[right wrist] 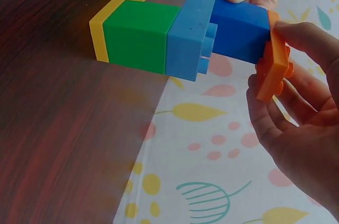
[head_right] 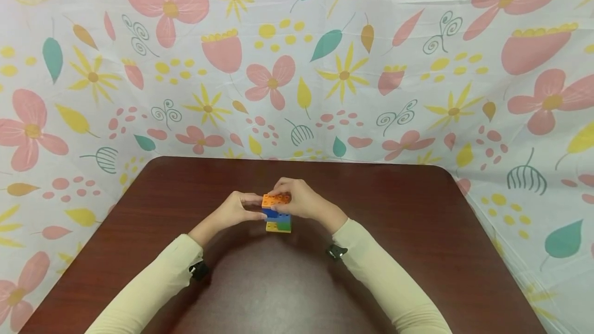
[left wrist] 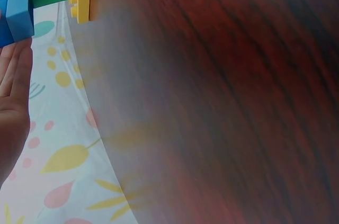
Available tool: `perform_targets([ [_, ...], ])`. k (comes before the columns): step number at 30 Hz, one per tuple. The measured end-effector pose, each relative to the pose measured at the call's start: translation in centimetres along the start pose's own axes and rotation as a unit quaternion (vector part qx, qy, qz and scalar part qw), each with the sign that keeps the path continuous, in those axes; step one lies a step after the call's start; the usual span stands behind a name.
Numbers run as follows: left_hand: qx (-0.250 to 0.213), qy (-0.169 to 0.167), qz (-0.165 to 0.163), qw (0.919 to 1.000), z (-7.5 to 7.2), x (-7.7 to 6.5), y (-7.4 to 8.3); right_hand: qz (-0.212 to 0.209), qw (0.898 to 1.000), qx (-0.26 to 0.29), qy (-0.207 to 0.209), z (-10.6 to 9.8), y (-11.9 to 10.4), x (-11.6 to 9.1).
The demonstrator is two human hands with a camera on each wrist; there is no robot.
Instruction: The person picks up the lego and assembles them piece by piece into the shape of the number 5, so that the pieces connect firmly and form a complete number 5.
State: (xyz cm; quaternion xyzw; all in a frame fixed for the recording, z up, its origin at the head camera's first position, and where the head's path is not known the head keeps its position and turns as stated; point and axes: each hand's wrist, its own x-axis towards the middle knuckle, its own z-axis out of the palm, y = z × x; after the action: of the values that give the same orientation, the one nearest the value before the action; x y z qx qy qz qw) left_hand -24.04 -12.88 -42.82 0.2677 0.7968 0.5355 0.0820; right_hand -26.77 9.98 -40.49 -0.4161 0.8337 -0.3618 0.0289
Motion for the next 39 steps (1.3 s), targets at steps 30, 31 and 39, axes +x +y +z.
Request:
perform_targets([
  [30, -0.026, 0.011, -0.043, 0.9987, 0.5, 1.0, -3.8, 0.029, 0.996, 0.060, 0.057, 0.8, 1.9, -2.6],
  [31, -0.027, 0.011, -0.042, 0.9987, 0.5, 1.0, -3.8, 0.033, 0.995, 0.071, 0.062, 0.8, 2.1, -2.8],
  [39, -0.032, 0.014, -0.043, 0.9984, 0.6, 1.0, -3.8, 0.109, 0.984, 0.128, 0.057, 0.8, 3.9, -4.6],
])
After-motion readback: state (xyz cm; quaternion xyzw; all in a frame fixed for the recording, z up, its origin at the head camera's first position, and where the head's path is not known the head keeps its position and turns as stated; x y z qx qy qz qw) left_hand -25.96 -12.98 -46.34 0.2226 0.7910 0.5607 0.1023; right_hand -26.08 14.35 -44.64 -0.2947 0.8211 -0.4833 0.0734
